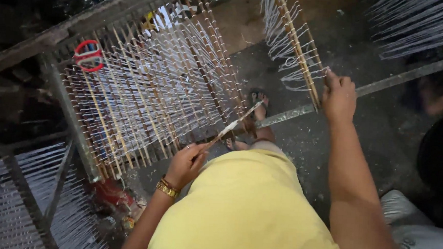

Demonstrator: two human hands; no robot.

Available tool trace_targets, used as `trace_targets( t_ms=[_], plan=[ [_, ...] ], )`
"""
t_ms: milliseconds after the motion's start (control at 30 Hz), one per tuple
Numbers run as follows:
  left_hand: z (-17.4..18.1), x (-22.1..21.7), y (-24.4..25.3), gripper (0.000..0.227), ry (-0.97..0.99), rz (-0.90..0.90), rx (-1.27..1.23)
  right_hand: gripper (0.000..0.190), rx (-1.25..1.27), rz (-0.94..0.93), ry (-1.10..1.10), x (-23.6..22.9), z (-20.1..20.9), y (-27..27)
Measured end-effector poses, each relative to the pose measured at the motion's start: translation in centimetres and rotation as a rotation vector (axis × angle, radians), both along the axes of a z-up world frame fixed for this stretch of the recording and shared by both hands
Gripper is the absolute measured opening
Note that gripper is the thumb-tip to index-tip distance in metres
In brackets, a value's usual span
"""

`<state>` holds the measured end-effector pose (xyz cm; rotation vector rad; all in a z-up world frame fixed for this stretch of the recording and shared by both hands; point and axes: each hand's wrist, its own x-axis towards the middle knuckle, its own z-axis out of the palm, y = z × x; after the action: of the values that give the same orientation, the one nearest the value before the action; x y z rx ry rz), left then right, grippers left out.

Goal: Dipping bundles of candle wicks into a vat of liquid wax and arranging them on racks to dry.

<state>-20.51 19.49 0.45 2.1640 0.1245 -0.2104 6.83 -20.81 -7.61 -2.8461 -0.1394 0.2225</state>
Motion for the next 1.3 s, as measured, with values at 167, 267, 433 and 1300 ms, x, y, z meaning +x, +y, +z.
trace_targets(
  t_ms=[167,267,433,1300],
  plan=[
    [-0.1,-0.4,0.1,0.03,0.012,0.003,0.02,0.029,-0.059,0.022,-0.023,0.4,-3.5,-2.0],
    [-0.1,-0.4,0.2,0.032,0.012,0.017,-0.003,0.02,-0.059,-0.003,-0.024,1.0,-3.6,-2.2],
    [-0.3,-0.7,0.3,0.032,0.026,0.018,-0.002,0.068,-0.081,0.081,0.29,2.0,5.7,2.0],
    [-0.1,-0.4,0.6,0.032,0.029,0.003,0.004,0.028,-0.068,0.09,0.208,2.3,2.0,-0.5]
  ],
)
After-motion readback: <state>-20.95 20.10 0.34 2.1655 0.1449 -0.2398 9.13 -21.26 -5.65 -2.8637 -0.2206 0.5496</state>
